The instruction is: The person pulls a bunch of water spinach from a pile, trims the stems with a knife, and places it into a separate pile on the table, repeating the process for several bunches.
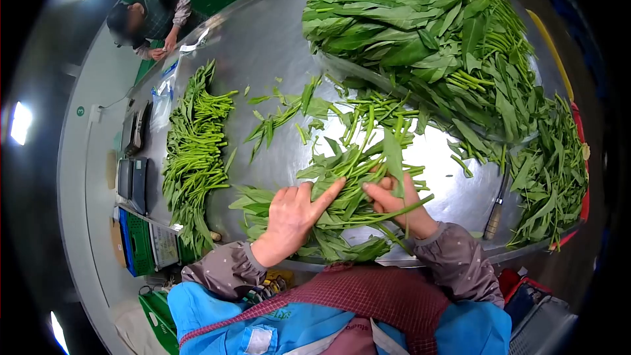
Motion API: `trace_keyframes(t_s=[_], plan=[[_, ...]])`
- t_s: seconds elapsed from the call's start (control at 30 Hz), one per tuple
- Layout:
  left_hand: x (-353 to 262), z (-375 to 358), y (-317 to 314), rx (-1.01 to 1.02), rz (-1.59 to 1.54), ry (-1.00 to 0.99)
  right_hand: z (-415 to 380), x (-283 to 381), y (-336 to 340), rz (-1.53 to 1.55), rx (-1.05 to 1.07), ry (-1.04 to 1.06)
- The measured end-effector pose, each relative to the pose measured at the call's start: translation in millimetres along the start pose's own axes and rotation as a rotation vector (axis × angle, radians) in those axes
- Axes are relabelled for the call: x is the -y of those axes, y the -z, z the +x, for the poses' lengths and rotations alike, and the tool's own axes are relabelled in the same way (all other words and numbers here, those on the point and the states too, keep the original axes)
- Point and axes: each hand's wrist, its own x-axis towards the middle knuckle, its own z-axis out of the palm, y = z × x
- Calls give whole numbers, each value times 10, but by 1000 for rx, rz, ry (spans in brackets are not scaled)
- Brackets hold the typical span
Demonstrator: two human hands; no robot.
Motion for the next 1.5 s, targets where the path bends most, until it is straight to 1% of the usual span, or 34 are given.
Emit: trace_keyframes(t_s=[0.07, 0.13, 0.2, 0.23, 0.27, 0.3, 0.37, 0.4, 0.43, 0.47, 0.5, 0.53, 0.6, 0.67, 0.7, 0.73, 0.77, 0.8, 0.87, 0.9, 0.93, 0.97, 1.0, 1.03, 1.07, 1.1, 1.13, 1.17, 1.2, 1.23, 1.27, 1.33, 1.4, 1.5], plan=[[54, -49, -23, 38, -10, 33, 2, -17, 105, -21, 10, 41], [118, -96, -61, -9, 0, 63, -63, 48, 378, 233, -128, -21], [152, -132, -59, -3, -19, 95, -119, -83, 1094, 547, -343, 76], [169, -150, -59, 4, -45, 131, -130, -46, 1480, 715, -402, 203], [183, -164, -58, 13, -72, 163, -151, 19, 1705, 885, -464, 331], [192, -161, -53, 29, -124, 194, -202, 64, 1671, 884, -469, 331], [206, -152, -69, 25, -169, 223, -309, 117, 1470, 657, -428, 261], [205, -145, -74, 26, -210, 255, -339, 3, 1321, 514, -402, 91], [204, -128, -78, -5, -245, 245, -332, -84, 1154, 316, -305, 11], [198, -110, -82, -5, -244, 236, -343, -83, 961, 186, -160, 7], [184, -103, -85, -10, -256, 235, -313, -100, 808, 148, -87, -71], [167, -107, -82, -14, -266, 236, -243, -64, 583, 52, -126, -142], [122, -99, -7, 38, -267, 225, -127, -128, 350, 120, 11, -192], [141, -105, 28, 83, -265, 212, -44, -250, 487, 138, -162, -132], [162, -138, 24, 33, -342, 241, 28, -249, 714, 344, -194, 11], [185, -171, 24, -17, -421, 272, 98, -261, 917, 580, -372, 118], [208, -188, 46, -17, -450, 284, 64, -77, 1073, 638, -440, 106], [208, -180, 42, -20, -452, 284, 44, -75, 1192, 491, -380, 113], [185, -154, 23, -110, -539, 274, 36, -66, 1063, 38, -195, -19], [161, -131, 18, -116, -545, 273, 18, -76, 978, -114, 6, -66], [135, -108, 15, -89, -529, 243, 17, -22, 786, -255, 110, -184], [119, -98, 15, -58, -511, 214, -28, -79, 644, -231, 209, -41], [115, -104, 15, -58, -508, 218, 21, -298, 628, -339, 281, 338], [122, -116, 22, -33, -448, 144, 73, -377, 692, -416, 357, 390], [134, -128, 32, -6, -387, 69, 102, -265, 656, -492, 433, 444], [140, -146, 33, -49, -393, 69, 11, -60, 654, -155, 249, 51], [161, -156, 58, -44, -388, 73, 84, -210, 751, -90, 191, 302], [177, -161, 96, -66, -331, 52, 113, -18, 856, 176, 74, 37], [189, -168, 132, -91, -277, 32, 25, 204, 1047, 268, -84, 21], [207, -174, 158, -65, -203, 22, 44, 290, 1222, 451, -228, 121], [226, -176, 149, -71, -204, 26, 53, 394, 1330, 514, -364, 244], [240, -171, 118, -43, -237, -7, -11, 615, 1333, 535, -360, 191], [216, -119, 86, -44, -272, -60, 41, 679, 1194, 120, -117, 58], [128, 12, 76, -54, -325, -149, 178, 619, 756, -232, 294, -34]])
